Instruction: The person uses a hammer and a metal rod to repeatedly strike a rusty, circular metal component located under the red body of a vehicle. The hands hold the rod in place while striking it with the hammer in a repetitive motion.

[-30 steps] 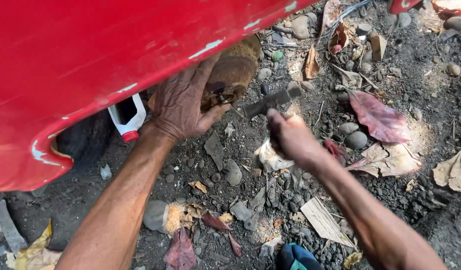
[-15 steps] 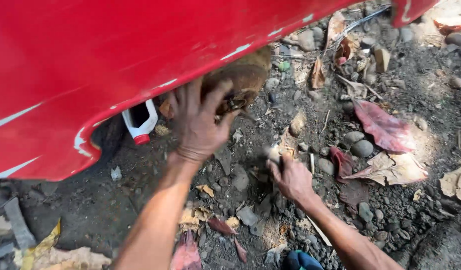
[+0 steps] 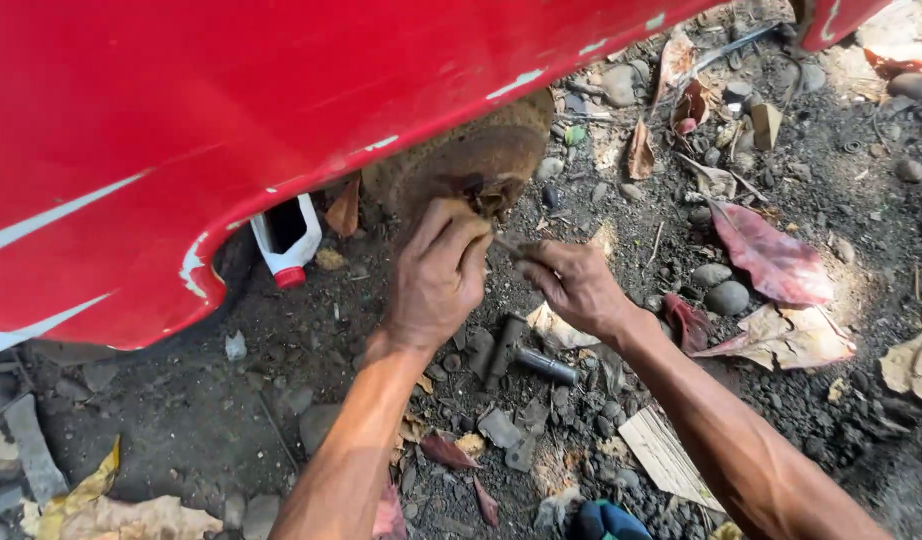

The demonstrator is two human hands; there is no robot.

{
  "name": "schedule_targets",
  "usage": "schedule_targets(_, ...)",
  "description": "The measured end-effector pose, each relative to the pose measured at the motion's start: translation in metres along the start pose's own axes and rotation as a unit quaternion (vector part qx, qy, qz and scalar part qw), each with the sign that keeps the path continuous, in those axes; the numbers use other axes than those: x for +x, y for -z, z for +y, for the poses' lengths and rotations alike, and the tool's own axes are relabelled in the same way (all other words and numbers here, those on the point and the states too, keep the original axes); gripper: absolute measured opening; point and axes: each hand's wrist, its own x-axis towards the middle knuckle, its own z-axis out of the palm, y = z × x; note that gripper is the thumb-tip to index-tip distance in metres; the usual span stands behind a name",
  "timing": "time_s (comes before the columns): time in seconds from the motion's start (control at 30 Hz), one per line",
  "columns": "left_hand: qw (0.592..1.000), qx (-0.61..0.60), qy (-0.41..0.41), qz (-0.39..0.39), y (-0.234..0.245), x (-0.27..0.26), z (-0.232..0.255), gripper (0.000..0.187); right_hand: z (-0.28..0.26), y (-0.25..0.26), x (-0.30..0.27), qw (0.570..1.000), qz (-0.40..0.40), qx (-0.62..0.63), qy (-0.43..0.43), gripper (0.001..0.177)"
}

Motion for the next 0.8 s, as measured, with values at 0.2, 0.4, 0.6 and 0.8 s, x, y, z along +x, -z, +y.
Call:
schedule_targets(0.2, 0.983, -0.041, 0.108, -0.143, -0.02, -0.078, -0.019, 0.003, -0.036, 0.02, -0.016, 0.978, -0.166, -0.12, -0.034, 0.018)
schedule_targets(0.4, 0.998, -0.013, 0.046, -0.038, 0.012, -0.019, -0.002, 0.01, -0.005, 0.027, -0.002, 0.956, -0.052, -0.287, 0.027, 0.017)
schedule_targets(0.6, 0.98, 0.183, 0.072, -0.028, 0.018, 0.044, -0.047, 0.067, -0.022, 0.047, 0.039, 0.929, -0.101, -0.336, 0.119, 0.023)
schedule_targets(0.8, 0.974, 0.212, -0.015, -0.079, -0.007, 0.028, -0.063, 0.061, -0.037, 0.059, 0.031, 0.949, -0.085, -0.283, 0.108, 0.022)
